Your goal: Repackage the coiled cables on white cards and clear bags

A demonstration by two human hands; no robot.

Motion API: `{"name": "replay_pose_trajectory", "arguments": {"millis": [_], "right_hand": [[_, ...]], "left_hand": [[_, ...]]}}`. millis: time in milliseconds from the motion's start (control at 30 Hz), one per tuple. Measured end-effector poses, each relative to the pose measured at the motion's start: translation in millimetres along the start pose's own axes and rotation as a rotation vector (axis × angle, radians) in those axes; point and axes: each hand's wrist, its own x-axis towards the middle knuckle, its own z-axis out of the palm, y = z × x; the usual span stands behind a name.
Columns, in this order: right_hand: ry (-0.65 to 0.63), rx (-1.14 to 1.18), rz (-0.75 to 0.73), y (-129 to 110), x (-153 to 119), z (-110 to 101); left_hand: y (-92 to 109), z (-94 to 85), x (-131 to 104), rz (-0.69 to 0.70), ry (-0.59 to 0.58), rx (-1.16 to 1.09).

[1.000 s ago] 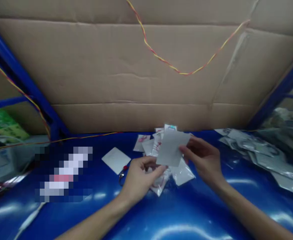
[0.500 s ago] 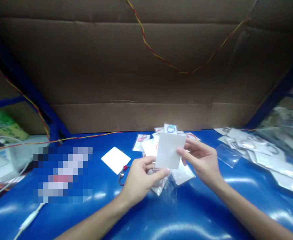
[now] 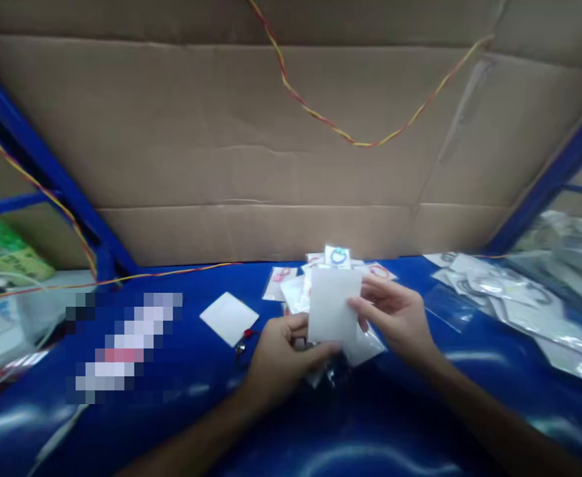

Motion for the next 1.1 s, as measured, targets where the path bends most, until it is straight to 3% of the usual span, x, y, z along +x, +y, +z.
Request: {"name": "replay_pose_trajectory", "arguments": {"millis": [333, 700, 1000, 1100], "right_hand": [[-0.003, 0.093, 0.002, -2.9, 5.0, -0.3], [0.038, -0.059, -0.079, -2.4, 0.5, -2.6], [0.069, -0.059, -0.096, -1.6, 1.5, -2.0], [0.026, -0.089, -0.064, -1.4, 1.0, -2.8]], "left_hand": [[-1.5, -3.5, 5.8, -0.028, -0.002, -0.115], [-1.9, -3.8, 4.6, -0.049, 0.075, -0.06], [-0.5, -2.5, 4.1, -0.041, 0.065, -0.077], [-3.1, -2.9, 3.6, -0.019, 0.035, -0.101]]}}
